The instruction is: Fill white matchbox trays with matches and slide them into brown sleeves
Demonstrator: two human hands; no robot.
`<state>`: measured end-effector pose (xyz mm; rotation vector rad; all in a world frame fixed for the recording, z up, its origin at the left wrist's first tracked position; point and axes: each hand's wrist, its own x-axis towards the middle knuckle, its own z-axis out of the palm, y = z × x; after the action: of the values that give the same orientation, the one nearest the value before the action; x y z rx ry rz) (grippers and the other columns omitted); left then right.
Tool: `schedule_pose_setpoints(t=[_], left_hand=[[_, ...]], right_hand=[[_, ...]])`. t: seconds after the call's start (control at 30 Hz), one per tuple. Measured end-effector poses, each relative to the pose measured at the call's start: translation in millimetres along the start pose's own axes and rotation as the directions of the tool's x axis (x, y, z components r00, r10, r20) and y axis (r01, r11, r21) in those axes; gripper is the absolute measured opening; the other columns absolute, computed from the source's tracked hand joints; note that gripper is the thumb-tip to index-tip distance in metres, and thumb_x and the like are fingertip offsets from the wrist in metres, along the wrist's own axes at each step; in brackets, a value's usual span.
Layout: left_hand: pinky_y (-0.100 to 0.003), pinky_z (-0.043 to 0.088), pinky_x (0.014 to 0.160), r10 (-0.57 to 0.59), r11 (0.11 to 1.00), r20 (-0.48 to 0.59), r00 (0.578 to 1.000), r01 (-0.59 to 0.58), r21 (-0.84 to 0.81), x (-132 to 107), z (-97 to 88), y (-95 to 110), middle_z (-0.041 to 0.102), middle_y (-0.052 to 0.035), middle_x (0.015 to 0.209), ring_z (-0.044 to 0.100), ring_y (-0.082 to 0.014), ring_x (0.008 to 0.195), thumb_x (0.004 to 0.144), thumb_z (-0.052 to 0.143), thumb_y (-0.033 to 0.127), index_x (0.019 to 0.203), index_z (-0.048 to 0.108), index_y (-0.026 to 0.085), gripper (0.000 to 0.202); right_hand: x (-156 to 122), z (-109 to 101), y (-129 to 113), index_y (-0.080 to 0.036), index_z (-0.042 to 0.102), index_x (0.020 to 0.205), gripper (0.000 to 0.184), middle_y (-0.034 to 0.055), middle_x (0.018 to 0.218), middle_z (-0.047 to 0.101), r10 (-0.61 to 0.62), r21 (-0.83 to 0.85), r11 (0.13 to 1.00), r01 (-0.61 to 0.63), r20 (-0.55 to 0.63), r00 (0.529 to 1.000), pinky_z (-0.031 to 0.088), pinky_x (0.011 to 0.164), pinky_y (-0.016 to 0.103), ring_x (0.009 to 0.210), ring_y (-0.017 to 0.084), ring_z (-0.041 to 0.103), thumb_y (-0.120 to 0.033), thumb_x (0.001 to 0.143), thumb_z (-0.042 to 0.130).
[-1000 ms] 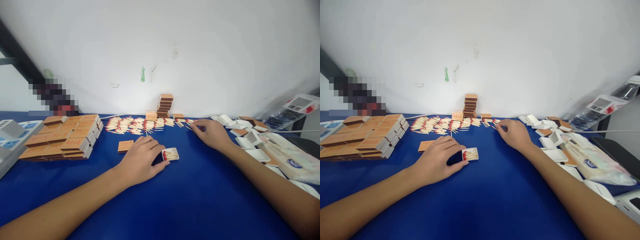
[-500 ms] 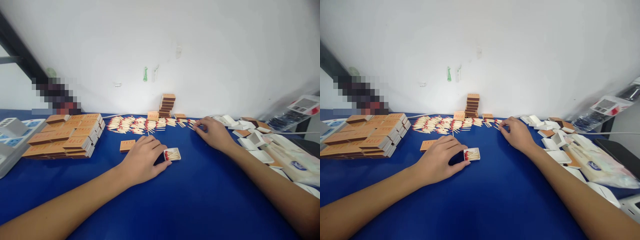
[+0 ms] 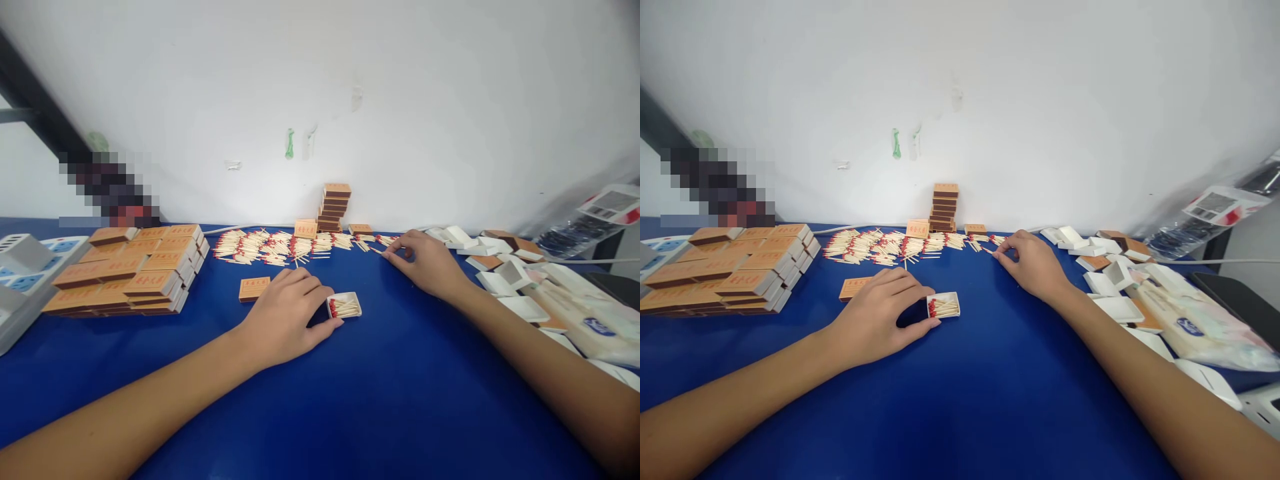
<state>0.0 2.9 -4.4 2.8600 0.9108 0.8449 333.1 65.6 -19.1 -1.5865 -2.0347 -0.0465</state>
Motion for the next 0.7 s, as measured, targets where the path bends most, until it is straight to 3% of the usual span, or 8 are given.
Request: schedule_pose_setpoints(t=[0.27, 0.43, 0.53, 0.7], left_hand=[[-0.045, 0.054, 0.091, -0.009, 1.0, 0.008, 1.0, 0.009, 0.006, -0.8, 0.9, -0.9, 0.077, -0.0082, 0.103, 0.069, -0.0276, 0.101, 0.101, 0.073, 0.041, 0.117, 0.073, 0.017, 0.029], [-0.045, 0.054, 0.091, -0.008, 1.0, 0.011, 1.0, 0.008, 0.009, 0.0, 0.2, -0.8, 0.077, -0.0081, 0.103, 0.069, -0.0276, 0.1, 0.101, 0.074, 0.041, 0.117, 0.073, 0.016, 0.03], [-0.045, 0.055, 0.091, -0.007, 1.0, 0.009, 1.0, 0.007, 0.003, 0.2, 0.5, -1.1, 0.077, -0.0081, 0.104, 0.069, -0.0277, 0.101, 0.101, 0.074, 0.041, 0.118, 0.073, 0.016, 0.03], [-0.045, 0.055, 0.09, -0.006, 1.0, 0.003, 1.0, 0.006, 0.006, -0.2, 0.7, -0.4, 0.077, -0.0082, 0.102, 0.07, -0.028, 0.1, 0.1, 0.074, 0.041, 0.117, 0.073, 0.016, 0.03]], right_hand=[[-0.4, -2.2, 7.6, -0.024, 0.068, 0.089, 0.024, 0.0113, 0.099, 0.068, -0.017, -0.05, 0.999, 0.021, 0.085, 0.996, 0.052, 0.083, 0.044, 0.09, 0.029, 0.067, -0.043, 0.098, 0.058], [-2.7, -13.5, 8.3, -0.024, 0.071, 0.091, 0.026, 0.0107, 0.101, 0.068, 0.0, -0.101, 0.995, 0.015, 0.141, 0.99, 0.052, 0.083, 0.044, 0.088, 0.029, 0.067, -0.049, 0.095, 0.064], [-2.6, -16.8, 11.4, -0.024, 0.073, 0.088, 0.023, 0.0105, 0.1, 0.069, -0.003, -0.092, 0.995, 0.023, 0.212, 0.977, 0.053, 0.081, 0.042, 0.086, 0.028, 0.067, -0.042, 0.096, 0.061], [-2.0, -10.4, 10.2, -0.024, 0.071, 0.089, 0.023, 0.0106, 0.097, 0.069, -0.028, -0.059, 0.997, 0.039, 0.177, 0.984, 0.053, 0.08, 0.042, 0.084, 0.027, 0.066, -0.039, 0.097, 0.056]])
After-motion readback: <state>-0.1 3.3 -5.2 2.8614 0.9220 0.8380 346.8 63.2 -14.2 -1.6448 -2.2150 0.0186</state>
